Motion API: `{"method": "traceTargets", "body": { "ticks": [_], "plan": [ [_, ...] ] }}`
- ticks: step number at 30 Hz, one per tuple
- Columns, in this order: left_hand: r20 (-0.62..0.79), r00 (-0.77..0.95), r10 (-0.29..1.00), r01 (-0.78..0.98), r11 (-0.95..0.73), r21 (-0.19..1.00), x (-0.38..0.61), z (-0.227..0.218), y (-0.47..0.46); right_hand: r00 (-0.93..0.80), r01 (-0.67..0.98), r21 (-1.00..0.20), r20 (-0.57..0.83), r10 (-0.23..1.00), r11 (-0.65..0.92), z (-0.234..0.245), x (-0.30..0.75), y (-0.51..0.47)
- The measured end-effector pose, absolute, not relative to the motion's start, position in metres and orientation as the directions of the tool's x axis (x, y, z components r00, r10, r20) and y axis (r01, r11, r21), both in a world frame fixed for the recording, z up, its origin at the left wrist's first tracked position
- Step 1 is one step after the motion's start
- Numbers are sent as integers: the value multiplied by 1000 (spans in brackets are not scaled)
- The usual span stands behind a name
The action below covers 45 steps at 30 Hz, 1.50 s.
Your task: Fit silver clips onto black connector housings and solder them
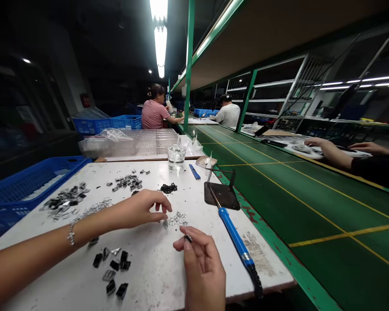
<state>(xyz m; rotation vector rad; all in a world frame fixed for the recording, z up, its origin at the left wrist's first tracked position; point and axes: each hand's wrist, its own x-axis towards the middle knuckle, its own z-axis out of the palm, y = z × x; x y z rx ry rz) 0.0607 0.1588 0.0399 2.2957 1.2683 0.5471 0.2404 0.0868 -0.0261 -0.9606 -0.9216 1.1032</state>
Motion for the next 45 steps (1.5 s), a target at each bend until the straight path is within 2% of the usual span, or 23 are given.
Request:
{"method": "traceTargets", "body": {
  "ticks": [4, 8, 12, 17, 23, 30, 33, 39, 42, 45],
  "plan": [
    [129, 538, 833, 665, -513, 542, 76, 31, 168, 316, -414, -868, 144, 938, 273, -31, 240, 88],
    [131, 573, 809, 644, -544, 537, 90, 17, 177, 403, -467, -843, 67, 913, 268, -24, 234, 85],
    [132, 536, 834, 663, -512, 545, 100, 9, 182, 492, -456, -833, 58, 869, 314, -19, 231, 84],
    [164, 457, 874, 696, -466, 546, 104, 8, 189, 484, -420, -843, 103, 869, 335, -25, 235, 85],
    [82, 485, 871, 688, -437, 579, 105, 7, 197, 476, -436, -829, 117, 872, 350, -25, 234, 84],
    [51, 385, 921, 661, -314, 682, 101, 10, 197, 691, -407, -721, 160, 705, 562, -25, 234, 83],
    [3, 351, 936, 601, -228, 766, 94, 18, 194, 643, -409, -759, 154, 751, 506, -26, 235, 83],
    [-109, 317, 942, 444, -46, 895, 76, 35, 179, 458, -440, -854, 51, 887, 276, -25, 234, 85],
    [-133, 307, 942, 408, -4, 913, 65, 43, 165, 326, -389, -905, 38, 945, 171, -23, 235, 87],
    [-152, 313, 937, 358, 31, 933, 55, 51, 148, 194, -286, -944, 108, 975, 162, -20, 235, 88]
  ]
}}
